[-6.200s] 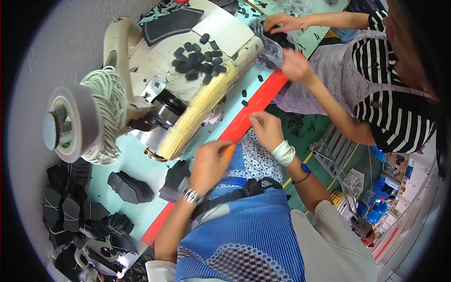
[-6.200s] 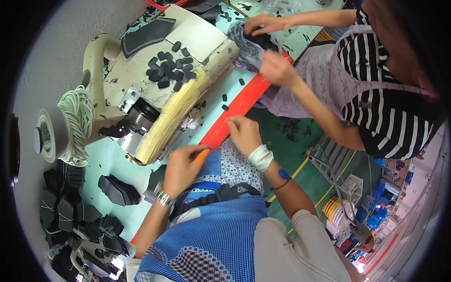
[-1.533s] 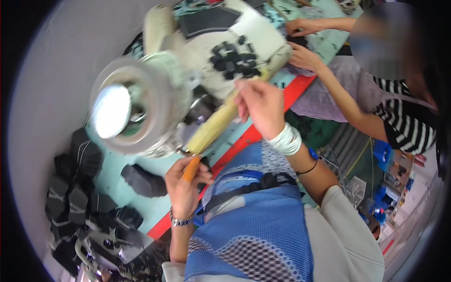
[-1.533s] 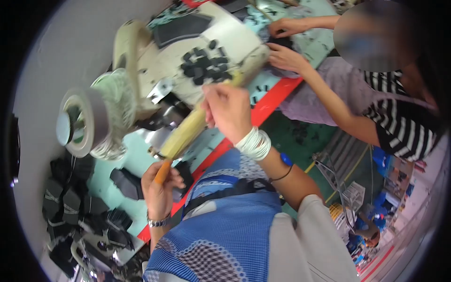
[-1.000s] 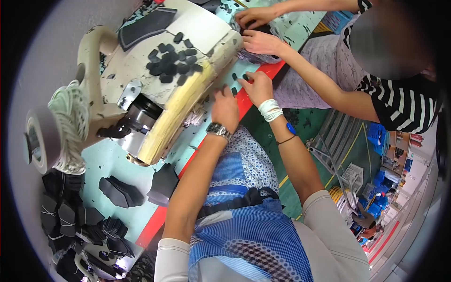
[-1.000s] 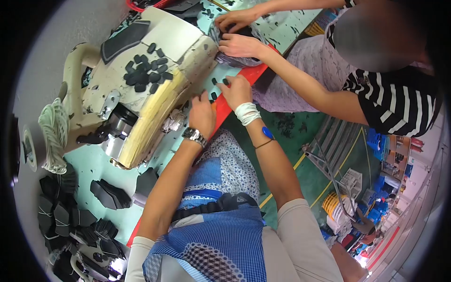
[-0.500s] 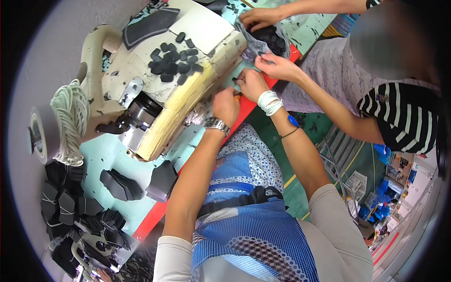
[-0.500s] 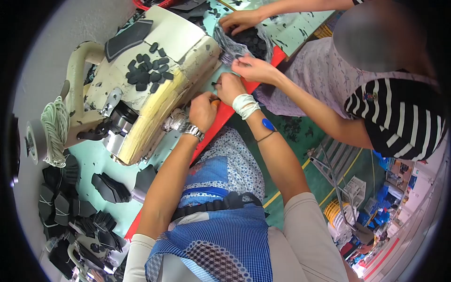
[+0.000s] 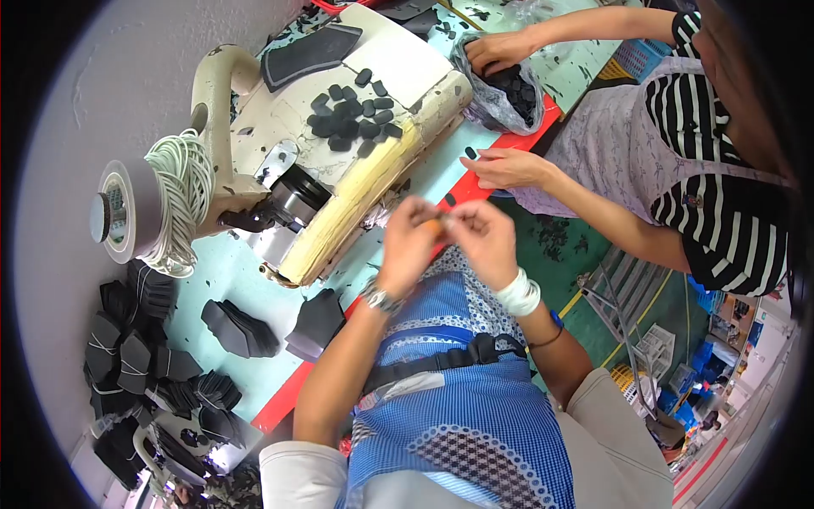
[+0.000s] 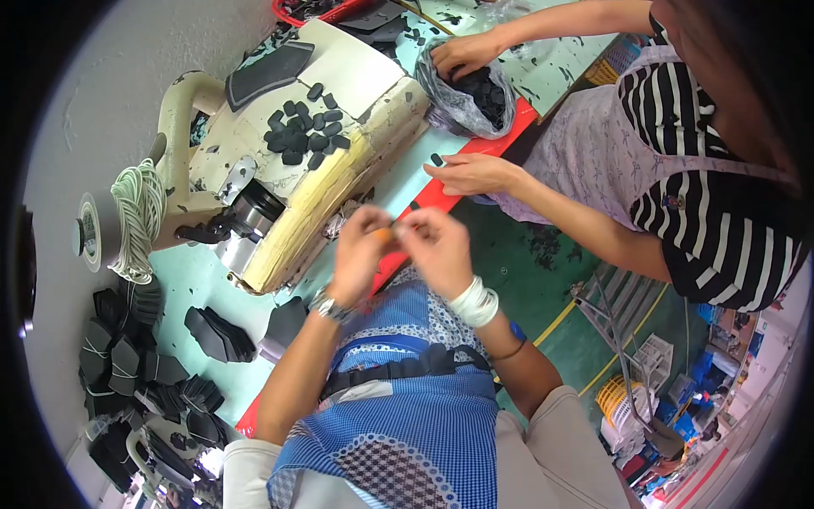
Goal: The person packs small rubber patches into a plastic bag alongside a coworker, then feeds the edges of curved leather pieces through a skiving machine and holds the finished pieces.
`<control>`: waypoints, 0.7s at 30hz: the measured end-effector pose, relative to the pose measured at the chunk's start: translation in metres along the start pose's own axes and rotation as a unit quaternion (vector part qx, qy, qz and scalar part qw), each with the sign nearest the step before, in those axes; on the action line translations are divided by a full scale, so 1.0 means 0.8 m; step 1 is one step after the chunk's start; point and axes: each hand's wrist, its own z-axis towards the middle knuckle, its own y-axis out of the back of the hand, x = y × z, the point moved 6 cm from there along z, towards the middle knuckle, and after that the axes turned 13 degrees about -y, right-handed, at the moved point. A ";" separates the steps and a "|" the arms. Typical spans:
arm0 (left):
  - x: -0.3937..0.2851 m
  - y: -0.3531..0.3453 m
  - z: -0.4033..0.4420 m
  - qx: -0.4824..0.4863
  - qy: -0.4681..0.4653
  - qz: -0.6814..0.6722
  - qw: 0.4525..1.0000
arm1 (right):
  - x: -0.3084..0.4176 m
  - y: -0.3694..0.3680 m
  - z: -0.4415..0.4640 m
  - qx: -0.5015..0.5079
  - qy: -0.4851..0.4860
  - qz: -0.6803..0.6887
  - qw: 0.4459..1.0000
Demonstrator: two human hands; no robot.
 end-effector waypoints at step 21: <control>0.079 0.010 0.006 -0.102 0.176 -0.216 0.955 | -0.029 0.004 0.059 0.058 -0.017 -0.220 0.974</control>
